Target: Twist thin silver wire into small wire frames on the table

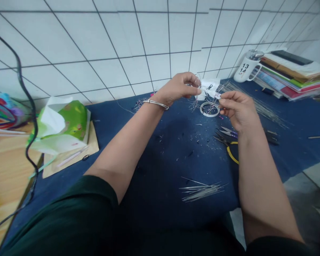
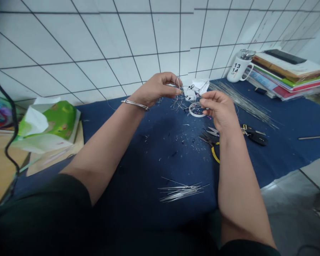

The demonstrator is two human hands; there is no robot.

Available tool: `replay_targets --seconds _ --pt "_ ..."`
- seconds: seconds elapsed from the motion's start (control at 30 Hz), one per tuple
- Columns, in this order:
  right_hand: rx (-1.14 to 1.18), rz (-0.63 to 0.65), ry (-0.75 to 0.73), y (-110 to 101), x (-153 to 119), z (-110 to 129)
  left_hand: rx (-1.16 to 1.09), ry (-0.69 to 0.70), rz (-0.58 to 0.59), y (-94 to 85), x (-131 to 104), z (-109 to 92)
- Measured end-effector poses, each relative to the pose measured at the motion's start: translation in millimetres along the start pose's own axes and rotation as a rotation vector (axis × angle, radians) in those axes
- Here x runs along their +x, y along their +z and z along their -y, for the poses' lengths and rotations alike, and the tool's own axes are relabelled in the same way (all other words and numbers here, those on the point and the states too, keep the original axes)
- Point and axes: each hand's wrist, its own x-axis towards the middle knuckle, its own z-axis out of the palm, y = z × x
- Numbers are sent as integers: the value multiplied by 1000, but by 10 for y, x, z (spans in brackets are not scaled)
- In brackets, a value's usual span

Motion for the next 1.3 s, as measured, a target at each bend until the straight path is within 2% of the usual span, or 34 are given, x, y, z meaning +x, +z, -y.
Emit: replay_targets --seconds 0.17,0.27,0.37,0.5,0.8,1.0,1.17,1.3 --pt "37 52 -2 -42 -61 119 50 16 14 -28 -93 -203" --pt "65 129 23 -91 -90 148 109 -11 4 -30 -159 -323" --pt "89 193 39 -129 -77 84 184 -46 8 -50 -228 -419" --pt "69 167 53 -148 -23 -58 320 -107 50 -139 -327 -488" --pt "50 165 29 -187 28 -149 563 -200 132 -441 -530 -558" --pt "-53 164 9 -153 61 -205 574 -233 60 -541 -590 -568" --pt "-126 169 -8 -126 95 -260 602 -203 17 -671 -579 -466" --pt "-233 202 2 -109 95 -274 712 -196 -21 -810 -515 -369"
